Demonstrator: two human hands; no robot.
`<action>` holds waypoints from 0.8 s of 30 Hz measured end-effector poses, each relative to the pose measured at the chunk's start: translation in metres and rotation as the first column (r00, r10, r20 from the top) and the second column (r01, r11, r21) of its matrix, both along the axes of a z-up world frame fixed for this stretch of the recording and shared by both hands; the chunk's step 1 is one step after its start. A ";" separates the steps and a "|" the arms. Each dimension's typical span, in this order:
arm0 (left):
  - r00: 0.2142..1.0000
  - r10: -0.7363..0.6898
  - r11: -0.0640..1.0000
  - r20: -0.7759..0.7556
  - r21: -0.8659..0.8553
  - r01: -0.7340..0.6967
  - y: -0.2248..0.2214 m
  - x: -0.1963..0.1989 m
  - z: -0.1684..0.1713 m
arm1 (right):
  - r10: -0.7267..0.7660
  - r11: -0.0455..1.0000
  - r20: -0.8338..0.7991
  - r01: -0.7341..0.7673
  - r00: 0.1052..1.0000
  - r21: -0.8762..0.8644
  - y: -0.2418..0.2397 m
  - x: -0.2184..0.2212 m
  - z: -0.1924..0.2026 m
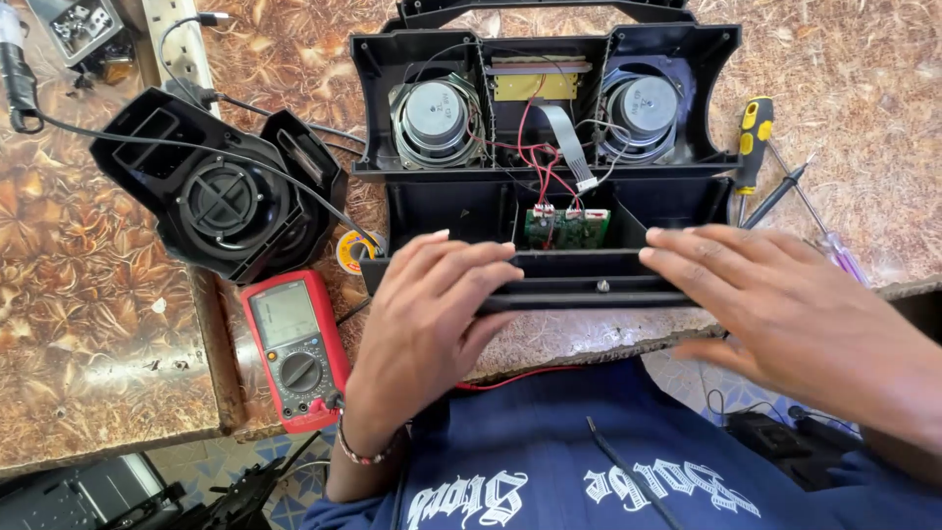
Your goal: Connecting internal wiring to a circuit board and reassembling the plastic housing of a portable speaker.
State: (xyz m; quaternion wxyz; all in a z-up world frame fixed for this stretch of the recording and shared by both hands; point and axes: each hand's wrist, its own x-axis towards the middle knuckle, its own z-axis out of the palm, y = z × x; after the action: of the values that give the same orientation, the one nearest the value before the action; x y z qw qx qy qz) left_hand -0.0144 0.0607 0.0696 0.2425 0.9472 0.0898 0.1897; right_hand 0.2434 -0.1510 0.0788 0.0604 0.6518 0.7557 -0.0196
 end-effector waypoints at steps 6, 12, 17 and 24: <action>0.998 0.041 0.999 0.045 -0.003 -0.041 0.005 0.013 0.013 | -0.059 0.897 -0.177 0.130 0.983 0.423 0.009 -0.006 -0.017; 0.951 0.213 0.977 0.224 -0.022 -0.213 -0.001 0.005 0.027 | -0.101 0.876 -0.120 0.145 0.988 0.460 0.004 0.018 -0.022; 0.734 0.570 0.818 0.370 -0.164 -0.552 -0.003 -0.007 0.019 | -0.344 0.908 -0.199 0.379 0.918 0.177 0.047 0.062 0.022; 0.706 0.703 0.491 0.083 -0.775 -0.398 0.027 0.011 -0.034 | -0.373 0.924 -0.438 0.288 0.818 -0.251 0.174 0.132 0.050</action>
State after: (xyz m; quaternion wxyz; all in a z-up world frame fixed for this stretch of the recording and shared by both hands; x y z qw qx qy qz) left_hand -0.0030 0.0878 0.0359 0.5226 0.6357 0.4103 0.3928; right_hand 0.3758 0.0230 0.1291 -0.0761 0.7404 0.6171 -0.2555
